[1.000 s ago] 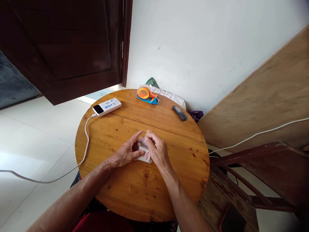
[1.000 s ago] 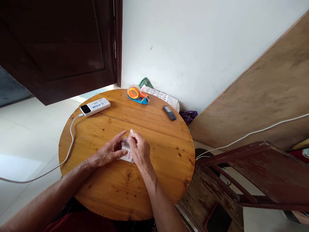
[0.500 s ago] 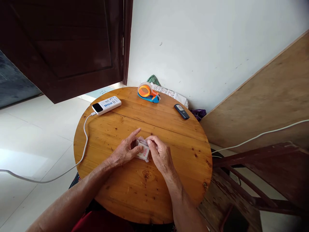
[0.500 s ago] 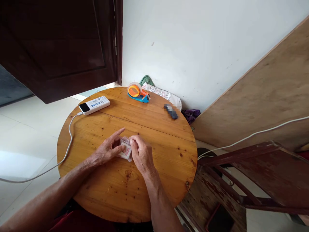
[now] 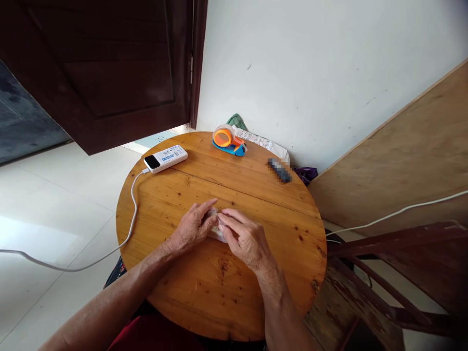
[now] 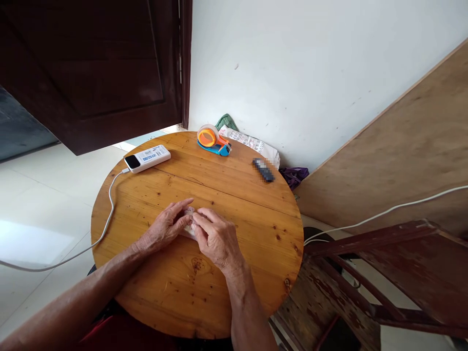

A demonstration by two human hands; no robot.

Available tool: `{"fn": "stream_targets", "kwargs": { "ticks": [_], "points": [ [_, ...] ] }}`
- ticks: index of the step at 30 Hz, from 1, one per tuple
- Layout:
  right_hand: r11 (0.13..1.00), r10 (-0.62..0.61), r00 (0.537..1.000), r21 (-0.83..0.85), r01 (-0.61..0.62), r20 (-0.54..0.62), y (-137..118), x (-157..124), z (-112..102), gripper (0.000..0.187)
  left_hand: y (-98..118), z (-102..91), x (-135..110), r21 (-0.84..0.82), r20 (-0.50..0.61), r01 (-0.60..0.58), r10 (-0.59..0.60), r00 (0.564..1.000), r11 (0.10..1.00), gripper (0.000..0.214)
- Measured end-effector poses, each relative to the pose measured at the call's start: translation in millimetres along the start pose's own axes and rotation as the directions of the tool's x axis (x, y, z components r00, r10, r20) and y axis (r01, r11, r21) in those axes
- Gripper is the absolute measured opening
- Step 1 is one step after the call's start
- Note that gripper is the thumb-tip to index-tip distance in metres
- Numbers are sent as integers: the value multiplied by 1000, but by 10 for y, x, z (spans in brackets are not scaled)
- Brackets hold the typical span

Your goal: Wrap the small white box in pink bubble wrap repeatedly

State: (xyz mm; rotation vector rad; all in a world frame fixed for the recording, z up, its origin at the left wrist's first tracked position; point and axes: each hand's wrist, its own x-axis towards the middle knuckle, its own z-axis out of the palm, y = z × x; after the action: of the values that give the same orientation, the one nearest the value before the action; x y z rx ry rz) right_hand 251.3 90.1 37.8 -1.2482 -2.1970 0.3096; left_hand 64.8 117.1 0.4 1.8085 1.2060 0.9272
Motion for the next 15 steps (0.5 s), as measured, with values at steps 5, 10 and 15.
{"fn": "stream_targets", "kwargs": {
  "ticks": [5, 10, 15],
  "points": [
    [978, -81, 997, -196, 76, -16, 1, 7, -18, 20, 4, -92, -51, -218, 42, -62, 73, 996, 974, 38],
    [967, -155, 986, -214, 138, -65, -13, 28, -1, 17, 53, -111, -83, -132, -7, -213, 214, 977, 968, 15],
    [988, -143, 989, -59, 141, -34, -55, 25, -74, 14, 41, -98, -76, -102, -1, -155, 156, 988, 983, 11]
  ]
}}
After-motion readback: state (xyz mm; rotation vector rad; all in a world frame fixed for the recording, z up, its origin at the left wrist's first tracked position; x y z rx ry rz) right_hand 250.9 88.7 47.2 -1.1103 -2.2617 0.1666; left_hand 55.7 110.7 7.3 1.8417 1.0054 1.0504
